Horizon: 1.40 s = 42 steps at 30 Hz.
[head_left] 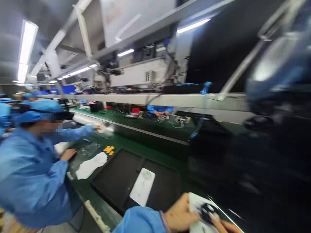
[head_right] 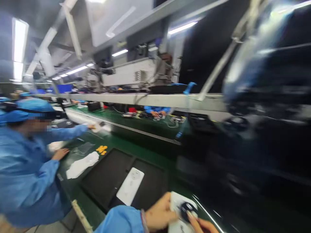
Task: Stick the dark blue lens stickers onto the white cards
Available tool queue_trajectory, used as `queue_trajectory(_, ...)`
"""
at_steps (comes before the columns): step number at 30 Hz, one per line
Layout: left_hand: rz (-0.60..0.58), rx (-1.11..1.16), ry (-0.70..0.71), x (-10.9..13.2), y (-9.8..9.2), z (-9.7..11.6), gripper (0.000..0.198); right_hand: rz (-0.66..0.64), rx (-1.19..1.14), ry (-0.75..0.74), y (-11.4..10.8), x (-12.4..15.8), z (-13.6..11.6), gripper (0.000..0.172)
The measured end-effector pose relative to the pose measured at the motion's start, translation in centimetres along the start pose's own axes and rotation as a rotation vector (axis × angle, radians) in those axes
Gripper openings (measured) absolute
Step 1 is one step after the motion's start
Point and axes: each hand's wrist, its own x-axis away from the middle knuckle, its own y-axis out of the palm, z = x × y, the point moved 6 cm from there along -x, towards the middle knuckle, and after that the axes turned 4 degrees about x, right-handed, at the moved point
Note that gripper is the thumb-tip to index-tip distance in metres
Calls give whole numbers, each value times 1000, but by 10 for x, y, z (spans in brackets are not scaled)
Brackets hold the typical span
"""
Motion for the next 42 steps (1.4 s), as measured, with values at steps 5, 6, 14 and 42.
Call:
queue_trajectory(5, -67, 139, -63, 1, 5, 9, 51, 26, -211, 66, -30, 23, -1, 45)
queue_trajectory(6, -93, 128, -58, 0, 4, 11, 49, 23, -234, 61, -28, 21, -2, 44)
queue_trajectory(14, -114, 104, -137, 2, 6, 3, 74, 15, -144, 21, -28, 16, 10, 41)
queue_trajectory(42, -164, 146, -133, 5, 13, 7, 73, 52, -95, -10, -31, 22, 9, 34)
